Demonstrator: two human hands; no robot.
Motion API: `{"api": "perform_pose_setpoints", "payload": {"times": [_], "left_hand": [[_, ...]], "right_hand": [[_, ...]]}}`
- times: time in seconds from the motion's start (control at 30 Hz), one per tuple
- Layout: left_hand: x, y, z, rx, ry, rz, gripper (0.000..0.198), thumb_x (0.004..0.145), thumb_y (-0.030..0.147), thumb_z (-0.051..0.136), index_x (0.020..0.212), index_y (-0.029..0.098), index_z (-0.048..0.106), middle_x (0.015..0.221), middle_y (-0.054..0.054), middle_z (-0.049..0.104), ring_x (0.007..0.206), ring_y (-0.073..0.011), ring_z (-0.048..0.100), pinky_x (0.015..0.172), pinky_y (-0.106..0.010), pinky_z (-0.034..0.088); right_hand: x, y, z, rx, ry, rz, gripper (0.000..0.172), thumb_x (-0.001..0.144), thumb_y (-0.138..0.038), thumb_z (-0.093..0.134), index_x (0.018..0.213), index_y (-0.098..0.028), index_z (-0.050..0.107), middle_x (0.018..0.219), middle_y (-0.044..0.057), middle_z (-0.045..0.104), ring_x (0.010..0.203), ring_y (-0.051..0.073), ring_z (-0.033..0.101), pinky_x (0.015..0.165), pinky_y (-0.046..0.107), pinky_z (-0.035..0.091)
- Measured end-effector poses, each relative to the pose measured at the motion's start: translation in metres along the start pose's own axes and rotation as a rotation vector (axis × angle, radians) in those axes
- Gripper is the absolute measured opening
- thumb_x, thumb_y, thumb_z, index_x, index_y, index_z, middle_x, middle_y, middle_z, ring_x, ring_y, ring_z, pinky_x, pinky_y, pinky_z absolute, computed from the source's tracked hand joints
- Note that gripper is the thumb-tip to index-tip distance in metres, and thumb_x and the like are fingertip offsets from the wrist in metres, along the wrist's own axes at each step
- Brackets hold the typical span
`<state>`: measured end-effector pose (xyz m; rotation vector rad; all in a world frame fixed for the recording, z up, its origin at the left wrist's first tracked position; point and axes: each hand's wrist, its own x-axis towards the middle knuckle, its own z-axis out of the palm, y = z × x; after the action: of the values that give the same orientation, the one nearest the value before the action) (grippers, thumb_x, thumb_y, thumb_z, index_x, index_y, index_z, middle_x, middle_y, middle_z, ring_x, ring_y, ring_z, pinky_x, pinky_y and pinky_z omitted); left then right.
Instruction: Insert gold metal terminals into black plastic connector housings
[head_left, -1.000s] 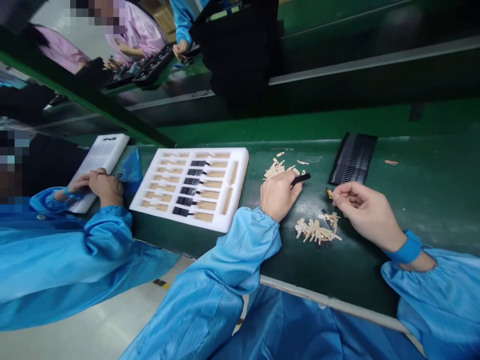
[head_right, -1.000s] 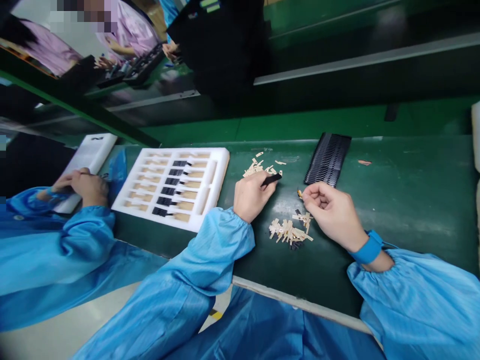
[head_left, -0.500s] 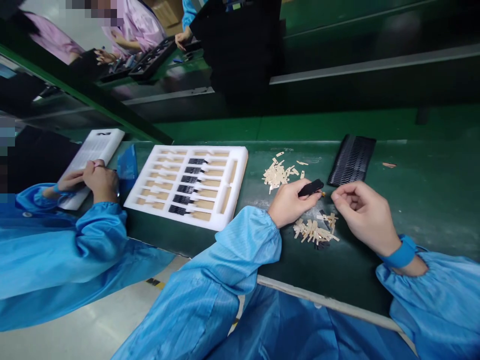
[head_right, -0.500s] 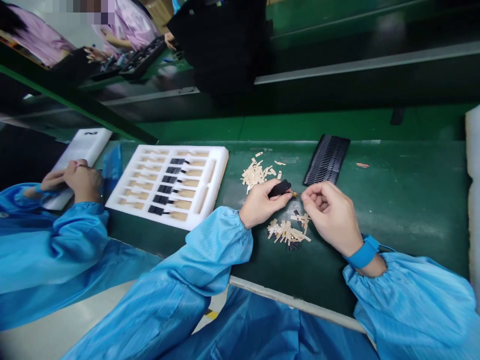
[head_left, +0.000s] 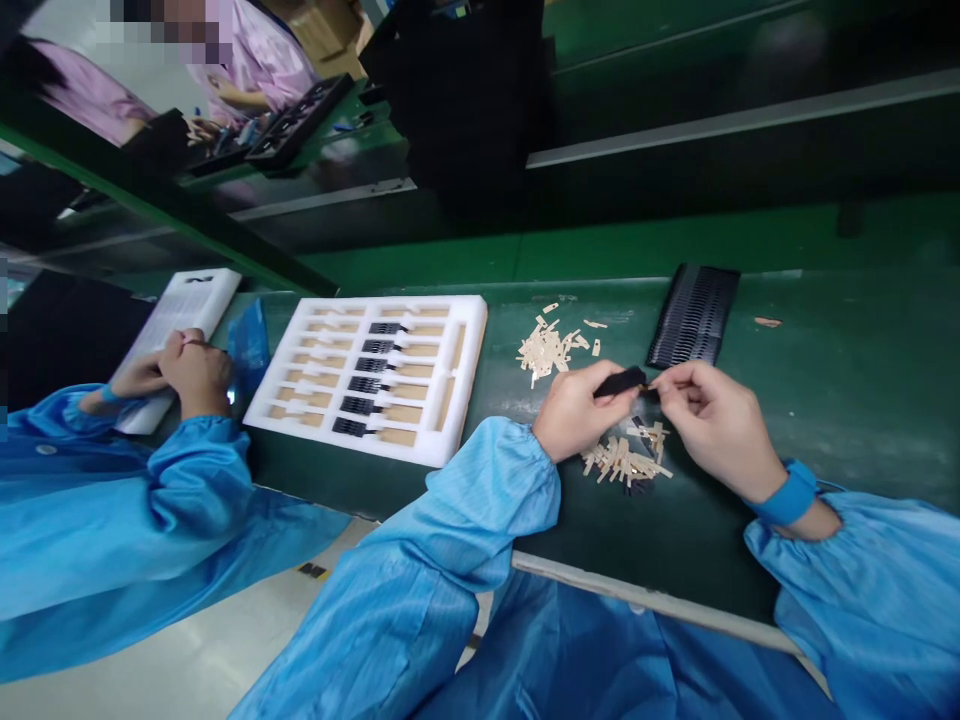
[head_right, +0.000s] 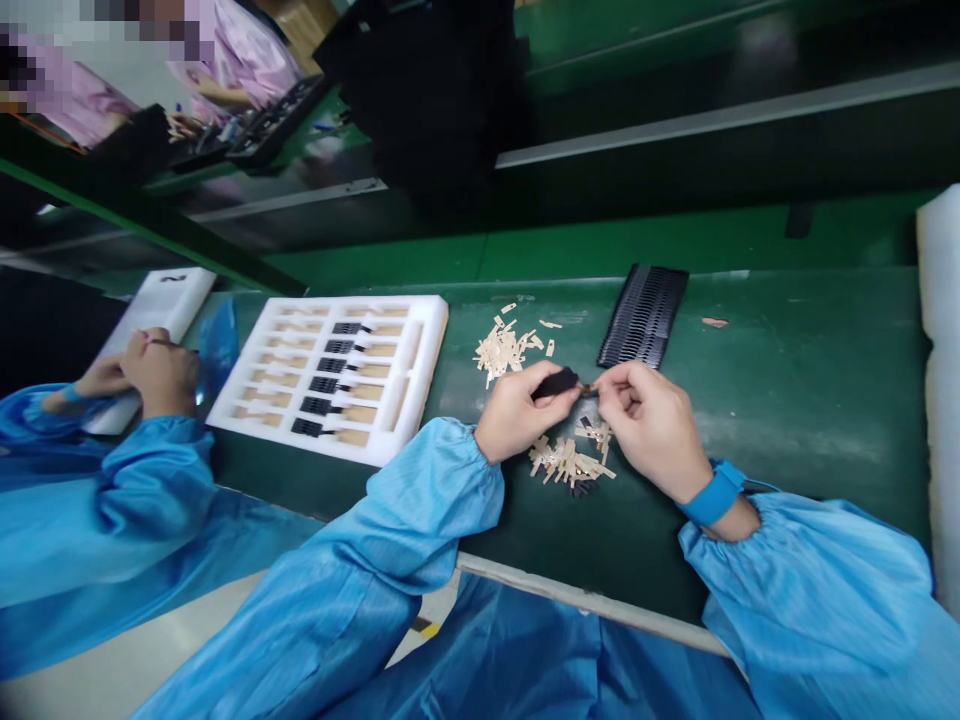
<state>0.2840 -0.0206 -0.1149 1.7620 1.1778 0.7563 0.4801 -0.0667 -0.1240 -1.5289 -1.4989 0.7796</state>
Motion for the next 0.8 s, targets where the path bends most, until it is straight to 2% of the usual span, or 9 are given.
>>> {"api": "perform_pose_setpoints", "payload": {"times": [0.07,0.13,0.17,0.23,0.33,0.47,0.6,0.7,0.8], "left_hand": [[0.006,-0.001,-0.005,-0.152,0.189,-0.078,0.02,0.09,0.037,0.068,0.095,0.018,0.069,0.073,0.003,0.062,0.059,-0.0084,0.055,0.059,-0.021,0.046],[0.012,-0.002,-0.009,-0.307,0.396,-0.141,0.022,0.091,0.039,0.067,0.097,0.018,0.065,0.076,0.003,0.061,0.053,-0.0065,0.052,0.053,-0.021,0.047],[0.014,-0.001,-0.01,-0.365,0.461,-0.153,0.023,0.091,0.04,0.067,0.098,0.018,0.064,0.077,0.003,0.06,0.051,-0.0059,0.05,0.052,-0.021,0.049],[0.015,0.001,-0.01,-0.427,0.49,-0.143,0.026,0.089,0.041,0.069,0.099,0.018,0.063,0.074,0.004,0.057,0.051,-0.0055,0.049,0.051,-0.021,0.052],[0.012,0.006,-0.005,-0.426,0.388,-0.128,0.028,0.086,0.042,0.072,0.096,0.018,0.063,0.07,0.005,0.054,0.053,-0.0052,0.05,0.051,-0.02,0.053],[0.008,0.008,0.0,-0.438,0.306,-0.113,0.03,0.085,0.043,0.073,0.096,0.018,0.063,0.068,0.006,0.055,0.053,-0.0058,0.056,0.054,-0.02,0.055],[0.006,0.008,0.003,-0.518,0.209,-0.184,0.036,0.084,0.048,0.077,0.098,0.018,0.061,0.058,0.009,0.048,0.055,-0.0085,0.06,0.063,-0.025,0.06],[0.002,0.01,0.008,-0.67,0.047,-0.226,0.042,0.08,0.05,0.082,0.096,0.018,0.06,0.058,0.01,0.048,0.053,-0.0053,0.053,0.077,-0.032,0.064],[0.001,0.009,0.012,-0.862,-0.175,-0.305,0.046,0.075,0.047,0.088,0.093,0.016,0.059,0.064,0.008,0.053,0.057,-0.0041,0.052,0.092,-0.037,0.062]], "right_hand": [[0.001,0.001,0.0,0.059,0.033,0.055,0.016,0.096,-0.036,0.061,0.095,-0.021,0.066,0.082,0.006,0.073,0.063,0.017,0.064,0.055,0.029,0.048],[0.001,0.002,0.0,0.022,0.021,0.021,0.02,0.099,-0.036,0.058,0.101,-0.021,0.07,0.088,0.007,0.075,0.069,0.018,0.067,0.06,0.031,0.051],[0.001,0.001,0.0,-0.031,0.002,-0.036,0.022,0.101,-0.035,0.056,0.105,-0.021,0.072,0.091,0.008,0.076,0.075,0.02,0.069,0.066,0.033,0.053],[0.0,0.0,0.001,-0.156,-0.023,-0.177,0.025,0.103,-0.03,0.053,0.109,-0.022,0.075,0.1,0.009,0.077,0.087,0.022,0.071,0.077,0.036,0.054],[-0.001,-0.002,0.004,-0.263,-0.012,-0.287,0.023,0.102,-0.024,0.053,0.107,-0.02,0.076,0.096,0.008,0.076,0.08,0.02,0.068,0.075,0.034,0.053],[-0.002,-0.001,0.005,-0.283,0.013,-0.278,0.013,0.099,-0.027,0.063,0.094,-0.021,0.074,0.078,0.002,0.067,0.061,0.015,0.057,0.063,0.031,0.047],[-0.001,-0.001,0.004,-0.255,-0.001,-0.258,0.016,0.098,-0.033,0.066,0.09,-0.022,0.074,0.086,0.005,0.072,0.067,0.017,0.062,0.066,0.033,0.049],[-0.001,-0.001,0.003,-0.208,0.024,-0.223,0.024,0.105,-0.032,0.056,0.104,-0.022,0.077,0.098,0.008,0.078,0.082,0.021,0.071,0.079,0.035,0.053],[-0.001,-0.001,0.002,-0.161,0.088,-0.141,0.029,0.106,-0.035,0.051,0.11,-0.021,0.077,0.095,0.009,0.078,0.08,0.022,0.072,0.08,0.036,0.055]]}}
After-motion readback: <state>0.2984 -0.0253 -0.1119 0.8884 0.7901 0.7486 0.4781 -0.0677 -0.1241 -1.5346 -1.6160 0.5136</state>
